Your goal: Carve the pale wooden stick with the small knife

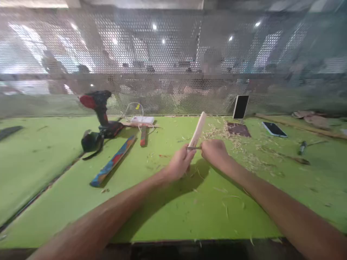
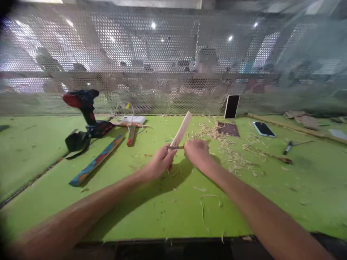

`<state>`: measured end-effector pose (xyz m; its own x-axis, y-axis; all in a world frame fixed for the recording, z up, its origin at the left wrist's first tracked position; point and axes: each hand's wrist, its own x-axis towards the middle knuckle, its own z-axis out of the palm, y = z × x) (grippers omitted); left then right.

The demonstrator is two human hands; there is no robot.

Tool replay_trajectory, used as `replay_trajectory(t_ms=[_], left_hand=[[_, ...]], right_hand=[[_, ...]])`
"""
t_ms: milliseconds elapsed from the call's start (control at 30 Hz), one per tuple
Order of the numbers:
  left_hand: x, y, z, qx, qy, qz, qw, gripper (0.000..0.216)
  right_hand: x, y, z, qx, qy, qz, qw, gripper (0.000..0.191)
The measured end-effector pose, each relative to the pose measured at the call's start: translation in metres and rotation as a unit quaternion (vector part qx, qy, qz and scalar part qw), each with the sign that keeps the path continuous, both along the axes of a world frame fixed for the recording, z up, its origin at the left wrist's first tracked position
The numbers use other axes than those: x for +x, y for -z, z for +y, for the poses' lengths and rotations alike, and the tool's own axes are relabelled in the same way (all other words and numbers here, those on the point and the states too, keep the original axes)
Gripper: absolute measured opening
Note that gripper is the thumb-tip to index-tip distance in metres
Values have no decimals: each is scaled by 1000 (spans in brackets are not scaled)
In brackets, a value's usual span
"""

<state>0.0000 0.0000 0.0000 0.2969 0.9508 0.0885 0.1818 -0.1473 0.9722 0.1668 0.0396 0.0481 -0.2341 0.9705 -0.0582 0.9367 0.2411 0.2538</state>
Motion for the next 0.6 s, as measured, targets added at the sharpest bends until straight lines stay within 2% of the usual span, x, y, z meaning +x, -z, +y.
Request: replay_trajectory(t_ms=[200,600], left_hand=[[3,3,1,-9,-3,-8,1000,14],[0,9,8,-24,44,-46,998,22]], right_hand=[[-4,-2,-1,-3,-1,49,999,32],[10,25,16,12,2,133,991,35]])
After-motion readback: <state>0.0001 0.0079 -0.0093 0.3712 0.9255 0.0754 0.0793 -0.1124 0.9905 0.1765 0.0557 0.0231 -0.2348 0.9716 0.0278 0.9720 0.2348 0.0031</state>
